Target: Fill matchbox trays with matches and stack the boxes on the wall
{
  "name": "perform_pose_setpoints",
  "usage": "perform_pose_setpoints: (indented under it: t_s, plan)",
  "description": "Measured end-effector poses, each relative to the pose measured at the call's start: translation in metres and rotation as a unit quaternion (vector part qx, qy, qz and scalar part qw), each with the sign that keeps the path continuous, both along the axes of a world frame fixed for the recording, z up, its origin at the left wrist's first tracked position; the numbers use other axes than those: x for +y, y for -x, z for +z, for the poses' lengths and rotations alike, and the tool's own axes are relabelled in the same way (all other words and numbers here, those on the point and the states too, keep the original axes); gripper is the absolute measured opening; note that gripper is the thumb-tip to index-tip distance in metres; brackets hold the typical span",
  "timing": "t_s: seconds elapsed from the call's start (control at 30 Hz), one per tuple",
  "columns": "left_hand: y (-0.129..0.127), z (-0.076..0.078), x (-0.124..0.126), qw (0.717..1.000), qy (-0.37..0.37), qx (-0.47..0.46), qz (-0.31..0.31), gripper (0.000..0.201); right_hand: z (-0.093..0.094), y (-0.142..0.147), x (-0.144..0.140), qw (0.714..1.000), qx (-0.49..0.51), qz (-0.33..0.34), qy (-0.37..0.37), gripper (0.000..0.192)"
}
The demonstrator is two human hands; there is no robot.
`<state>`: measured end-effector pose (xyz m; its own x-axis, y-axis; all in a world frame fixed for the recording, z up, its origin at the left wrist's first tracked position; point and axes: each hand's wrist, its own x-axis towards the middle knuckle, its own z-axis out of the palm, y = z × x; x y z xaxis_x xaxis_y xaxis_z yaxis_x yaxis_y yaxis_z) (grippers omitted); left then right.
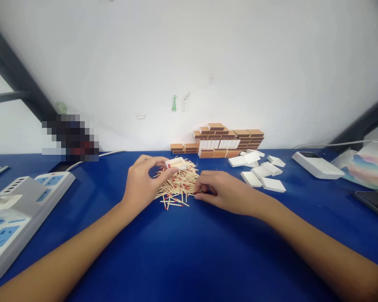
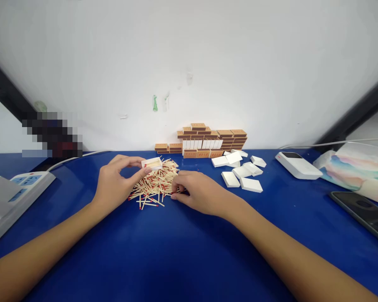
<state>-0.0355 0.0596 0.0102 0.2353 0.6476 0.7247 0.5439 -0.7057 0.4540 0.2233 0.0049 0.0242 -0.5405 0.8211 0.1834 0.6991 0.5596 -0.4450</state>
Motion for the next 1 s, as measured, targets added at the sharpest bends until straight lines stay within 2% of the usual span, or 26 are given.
perform_pose_setpoints:
  t_s: [0.17,0.3,0.47,0.6,0.73,0.9,1.0]
  plan:
    - [-0.001,0.000,-0.001,1.000,-0.004,0.001,-0.008,0.020,-0.005,0.004,-0.002,0.999,-0.018,-0.005,0.029,0.013]
    - [-0.002,-0.001,-0.002,1.000,-0.005,0.009,-0.020,0.023,0.002,0.003,-0.004,0.998,-0.051,-0.021,0.028,0.011]
    - [-0.003,-0.001,-0.003,0.999,-0.010,0.022,-0.028,0.022,0.014,-0.012,-0.001,0.997,-0.064,-0.026,0.043,0.008]
    - [-0.004,-0.002,-0.005,0.999,-0.008,0.031,-0.028,0.023,0.015,-0.022,0.004,0.993,-0.090,-0.032,0.075,0.011]
    - [-0.004,-0.001,-0.005,0.999,-0.003,0.033,-0.027,0.025,0.014,-0.019,0.002,0.993,-0.079,-0.036,0.079,0.017]
    - [-0.004,-0.001,-0.005,0.998,-0.016,0.042,-0.034,0.023,0.015,-0.013,-0.003,0.990,-0.105,-0.043,0.082,0.012]
    - [-0.005,-0.003,-0.005,0.998,-0.023,0.045,-0.047,0.025,0.015,-0.014,-0.004,0.988,-0.118,-0.050,0.091,0.016]
